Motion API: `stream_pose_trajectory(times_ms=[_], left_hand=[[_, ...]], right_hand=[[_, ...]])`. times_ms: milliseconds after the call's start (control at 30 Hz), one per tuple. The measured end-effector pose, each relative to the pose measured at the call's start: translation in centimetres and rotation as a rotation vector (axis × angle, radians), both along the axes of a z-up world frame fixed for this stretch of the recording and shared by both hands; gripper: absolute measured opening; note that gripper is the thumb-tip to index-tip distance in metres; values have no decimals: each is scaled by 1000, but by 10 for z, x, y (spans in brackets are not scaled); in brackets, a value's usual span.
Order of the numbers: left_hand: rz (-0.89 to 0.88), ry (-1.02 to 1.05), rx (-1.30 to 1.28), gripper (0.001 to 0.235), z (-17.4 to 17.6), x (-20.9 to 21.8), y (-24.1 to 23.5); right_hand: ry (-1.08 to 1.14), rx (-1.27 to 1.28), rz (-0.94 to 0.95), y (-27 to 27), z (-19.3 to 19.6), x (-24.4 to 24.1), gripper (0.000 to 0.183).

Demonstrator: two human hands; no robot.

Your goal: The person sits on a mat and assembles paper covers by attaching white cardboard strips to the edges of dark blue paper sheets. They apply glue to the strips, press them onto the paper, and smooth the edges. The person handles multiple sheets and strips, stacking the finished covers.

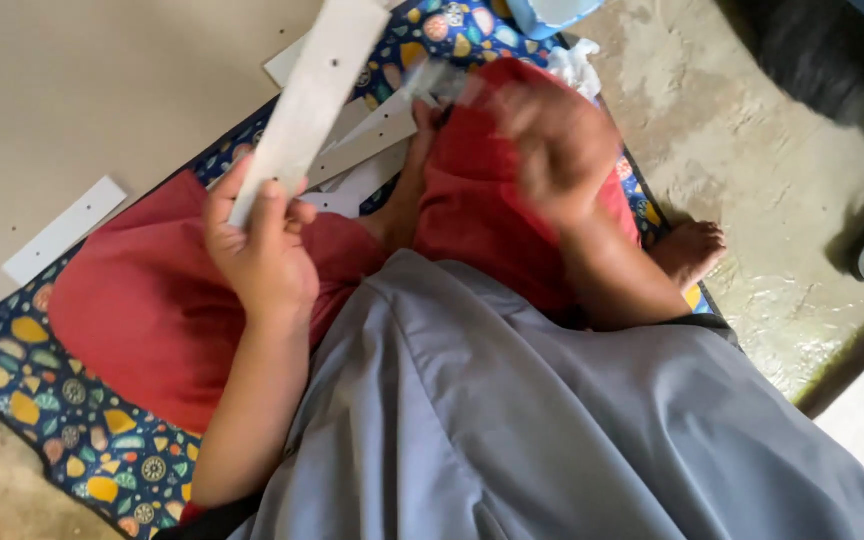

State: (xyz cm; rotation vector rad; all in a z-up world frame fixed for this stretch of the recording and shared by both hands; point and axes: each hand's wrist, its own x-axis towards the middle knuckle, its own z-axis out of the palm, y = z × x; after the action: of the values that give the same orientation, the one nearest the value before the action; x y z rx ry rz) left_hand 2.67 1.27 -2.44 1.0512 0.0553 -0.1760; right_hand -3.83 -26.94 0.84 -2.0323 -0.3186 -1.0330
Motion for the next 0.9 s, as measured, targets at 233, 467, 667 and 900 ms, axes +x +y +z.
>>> stream_pose_trajectory(times_ms=[233, 467, 667, 900], left_hand=[[-54, 127, -9, 37, -5, 6, -10], [-83, 160, 117, 47, -10, 10, -13], [-118, 144, 124, 42, -21, 18, -11], [-60, 126, 11, 43, -16, 38, 23]], right_hand=[[113, -147, -609, -143, -98, 26, 26], [437, -288, -647, -196, -195, 28, 14], [582, -194, -579, -215, -204, 27, 39], [401, 100, -446, -123, -97, 37, 22]])
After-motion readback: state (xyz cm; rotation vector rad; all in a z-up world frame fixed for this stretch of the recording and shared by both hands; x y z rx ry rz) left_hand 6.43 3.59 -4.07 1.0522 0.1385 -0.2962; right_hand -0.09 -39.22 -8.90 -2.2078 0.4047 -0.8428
